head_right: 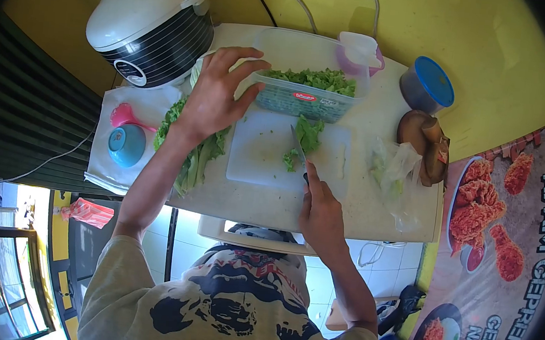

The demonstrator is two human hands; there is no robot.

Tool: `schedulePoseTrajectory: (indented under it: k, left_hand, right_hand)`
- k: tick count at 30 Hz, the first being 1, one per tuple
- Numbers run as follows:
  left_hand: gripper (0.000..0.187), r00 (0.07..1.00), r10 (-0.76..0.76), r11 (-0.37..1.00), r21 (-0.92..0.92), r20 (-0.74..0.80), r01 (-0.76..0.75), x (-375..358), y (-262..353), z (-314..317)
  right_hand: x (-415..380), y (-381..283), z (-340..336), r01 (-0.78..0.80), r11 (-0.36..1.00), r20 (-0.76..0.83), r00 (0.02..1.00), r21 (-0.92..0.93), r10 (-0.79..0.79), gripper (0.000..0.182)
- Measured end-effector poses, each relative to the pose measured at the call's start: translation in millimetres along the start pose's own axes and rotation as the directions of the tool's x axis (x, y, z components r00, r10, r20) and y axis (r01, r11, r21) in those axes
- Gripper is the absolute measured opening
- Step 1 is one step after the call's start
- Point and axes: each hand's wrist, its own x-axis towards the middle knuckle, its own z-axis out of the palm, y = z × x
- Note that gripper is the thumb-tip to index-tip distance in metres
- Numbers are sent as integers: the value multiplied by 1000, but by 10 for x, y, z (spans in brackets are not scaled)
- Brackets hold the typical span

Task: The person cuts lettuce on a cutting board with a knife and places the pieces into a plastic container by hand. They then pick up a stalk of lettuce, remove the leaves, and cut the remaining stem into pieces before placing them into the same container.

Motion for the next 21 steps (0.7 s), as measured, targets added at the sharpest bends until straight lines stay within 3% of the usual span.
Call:
schedulePoseTrajectory:
  k: [1,4,7,11,13,16,21]
  left_hand:
    - [18,996,-60,998,-38,-62,58,-58,131,0]
    - [20,965,-106,976,-159,240,147,-444,311,199]
    - [16,918,-133,958,-188,375,215,-690,443,407]
    - [15,932,-90,969,-187,351,164,-821,479,580]
    - [15,924,-100,967,-183,370,178,-800,459,581]
    - [15,883,-236,815,-412,407,408,-746,484,456]
    - [14,786,-354,669,-451,506,591,-674,637,116]
  right_hand:
    - [-12,-11,-2,-32,999,-6,999,23,32,57]
    - [-18,-5,-24,-59,997,-37,998,40,60,54]
    - [-20,-30,-45,-60,996,-78,995,60,65,52]
    - [25,-69,-1,-73,993,-142,986,92,86,45]
    - [18,-37,-7,-98,987,-95,989,123,110,42]
    - [79,-56,-12,-69,968,-106,990,241,97,39]
    - [325,-187,73,-44,879,-100,990,474,104,38]
